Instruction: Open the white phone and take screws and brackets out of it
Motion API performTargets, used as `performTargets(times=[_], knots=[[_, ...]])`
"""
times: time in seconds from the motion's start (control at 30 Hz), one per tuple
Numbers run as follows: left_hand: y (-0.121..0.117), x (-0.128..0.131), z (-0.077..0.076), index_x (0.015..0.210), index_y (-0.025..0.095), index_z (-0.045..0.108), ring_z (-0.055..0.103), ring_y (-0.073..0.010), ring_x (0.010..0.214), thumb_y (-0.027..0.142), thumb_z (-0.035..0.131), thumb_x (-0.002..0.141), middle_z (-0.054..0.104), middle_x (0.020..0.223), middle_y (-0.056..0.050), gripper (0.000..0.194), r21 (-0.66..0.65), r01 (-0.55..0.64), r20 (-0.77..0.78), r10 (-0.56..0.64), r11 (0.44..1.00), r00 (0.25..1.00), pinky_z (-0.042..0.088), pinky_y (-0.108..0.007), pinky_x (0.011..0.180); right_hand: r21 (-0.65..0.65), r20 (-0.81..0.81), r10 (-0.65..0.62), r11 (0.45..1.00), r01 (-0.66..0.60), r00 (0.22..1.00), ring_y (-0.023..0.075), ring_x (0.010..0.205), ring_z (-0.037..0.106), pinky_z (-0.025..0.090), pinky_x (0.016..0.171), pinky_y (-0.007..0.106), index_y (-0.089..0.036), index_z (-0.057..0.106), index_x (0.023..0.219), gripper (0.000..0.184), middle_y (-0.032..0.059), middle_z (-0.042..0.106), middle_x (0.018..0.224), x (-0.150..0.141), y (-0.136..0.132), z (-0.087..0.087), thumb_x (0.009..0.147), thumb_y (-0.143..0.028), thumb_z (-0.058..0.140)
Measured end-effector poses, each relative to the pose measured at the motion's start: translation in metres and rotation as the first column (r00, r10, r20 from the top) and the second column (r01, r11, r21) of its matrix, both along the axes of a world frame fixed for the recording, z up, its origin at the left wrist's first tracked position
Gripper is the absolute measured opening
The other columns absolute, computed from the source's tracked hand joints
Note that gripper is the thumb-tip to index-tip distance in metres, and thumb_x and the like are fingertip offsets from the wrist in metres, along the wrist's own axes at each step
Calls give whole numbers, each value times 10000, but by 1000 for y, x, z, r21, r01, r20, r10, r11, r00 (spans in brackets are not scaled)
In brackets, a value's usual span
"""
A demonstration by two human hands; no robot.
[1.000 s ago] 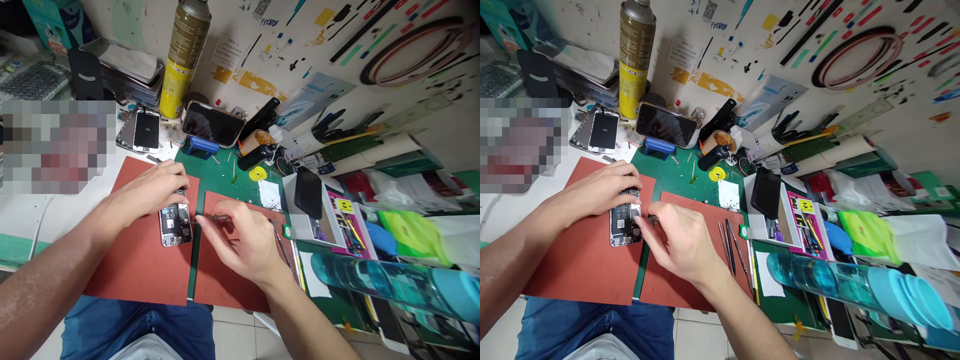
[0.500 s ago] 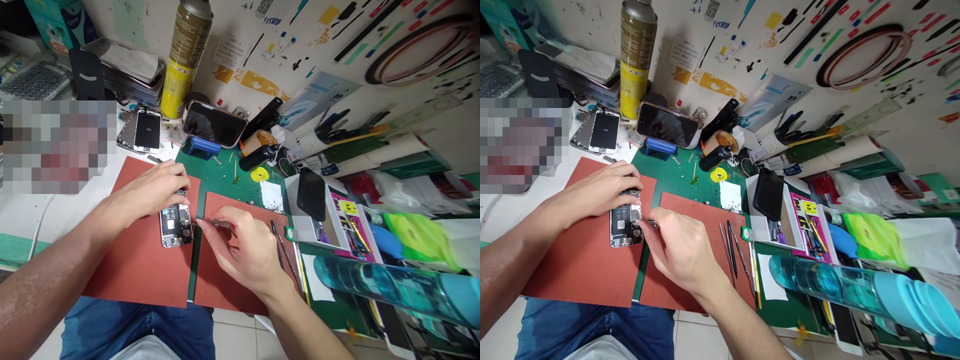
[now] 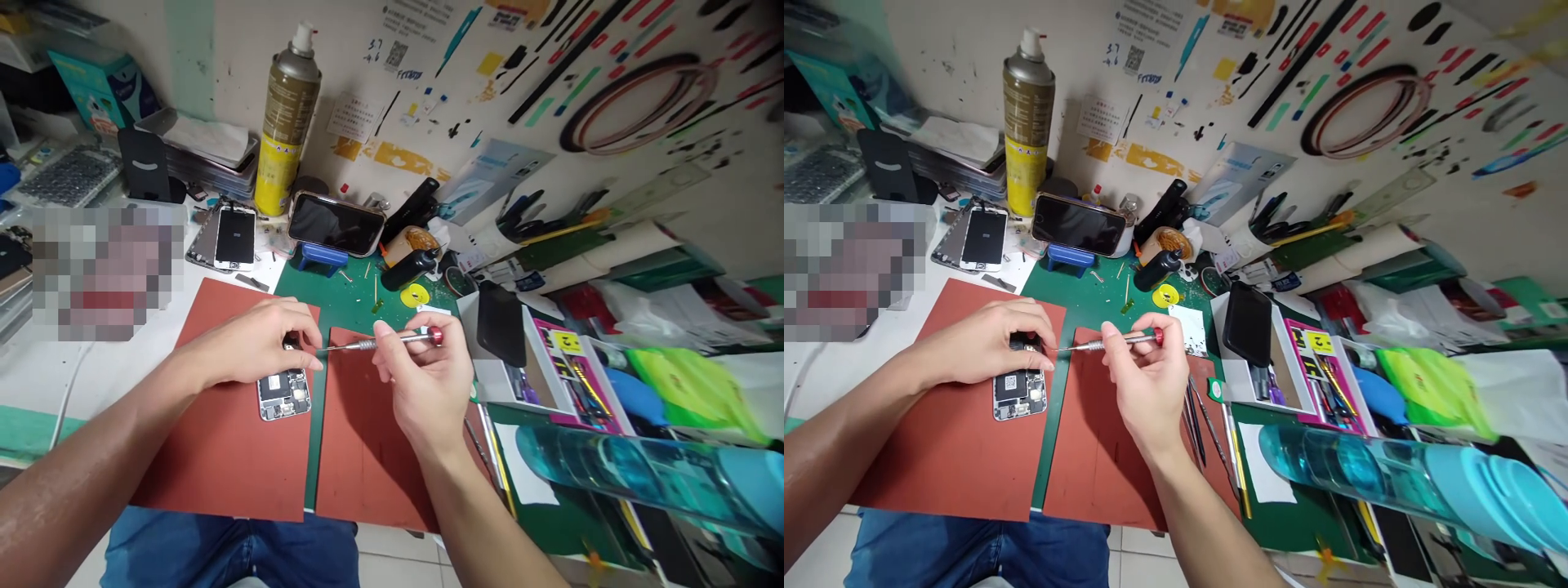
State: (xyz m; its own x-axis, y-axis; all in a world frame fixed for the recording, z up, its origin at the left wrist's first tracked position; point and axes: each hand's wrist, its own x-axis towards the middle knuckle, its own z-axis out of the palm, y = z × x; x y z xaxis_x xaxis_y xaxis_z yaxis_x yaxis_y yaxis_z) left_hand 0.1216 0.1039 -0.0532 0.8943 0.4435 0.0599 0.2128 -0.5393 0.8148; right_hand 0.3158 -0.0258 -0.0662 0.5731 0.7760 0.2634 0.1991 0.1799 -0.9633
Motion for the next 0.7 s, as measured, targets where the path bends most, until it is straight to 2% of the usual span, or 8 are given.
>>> performTargets(times=[0.1,0.17,0.23,0.37,0.43,0.53,0.63,0.7], knots=[[-1,0,2,881,223,762,672,-183,927,297,709,1016,736,946,-10,163,4,3,64,-3,1000,998,491,-321,864,-37,-14,-11,999,11,1000,100,431,566,436,429,188,-256,503,956,420,-90,643,592,-2,-1,9,886,-417,884],[-1,2,6,892,222,757,676,-172,896,330,666,1044,733,959,-8,208,21,-15,87,13,1000,996,491,-301,828,-6,-10,-53,999,53,999,104,430,564,433,425,196,-262,502,958,412,-104,610,587,5,-6,19,889,-414,879],[-1,9,11,936,223,759,681,-172,900,341,627,1067,733,989,-10,220,93,-13,65,7,996,998,486,-297,817,85,31,-173,982,170,984,106,423,548,421,407,203,-264,510,961,404,-116,571,586,17,-15,29,882,-381,889],[-5,49,15,957,198,762,686,-216,953,278,594,1080,736,1001,-41,223,348,137,-78,-116,928,990,474,-336,843,275,92,-438,874,400,894,111,463,561,449,426,226,-252,533,968,414,-101,578,650,37,-44,45,847,-321,923],[-9,77,7,953,185,772,689,-238,959,247,624,1058,739,988,-60,192,417,198,-122,-161,887,979,473,-349,830,289,81,-457,861,417,886,105,468,550,464,436,233,-246,534,978,412,-98,584,674,40,-59,47,852,-313,921],[-16,114,-13,938,188,787,693,-240,933,246,644,1043,742,968,-69,187,442,239,-130,-201,865,971,459,-342,768,281,73,-463,859,427,883,100,454,553,483,439,230,-238,537,985,392,-93,623,665,39,-77,46,870,-284,909],[-21,134,-30,927,194,791,688,-229,910,259,622,1055,738,961,-70,222,458,255,-122,-224,852,967,446,-338,749,301,88,-489,843,445,868,104,455,581,509,455,228,-231,551,982,382,-87,655,649,41,-89,42,856,-236,912],[-21,138,-34,954,198,794,690,-226,927,285,615,1066,742,979,-69,228,460,253,-108,-229,851,967,450,-340,783,309,83,-479,846,434,874,101,431,570,506,441,226,-229,555,972,375,-95,644,631,44,-96,39,850,-210,909]])
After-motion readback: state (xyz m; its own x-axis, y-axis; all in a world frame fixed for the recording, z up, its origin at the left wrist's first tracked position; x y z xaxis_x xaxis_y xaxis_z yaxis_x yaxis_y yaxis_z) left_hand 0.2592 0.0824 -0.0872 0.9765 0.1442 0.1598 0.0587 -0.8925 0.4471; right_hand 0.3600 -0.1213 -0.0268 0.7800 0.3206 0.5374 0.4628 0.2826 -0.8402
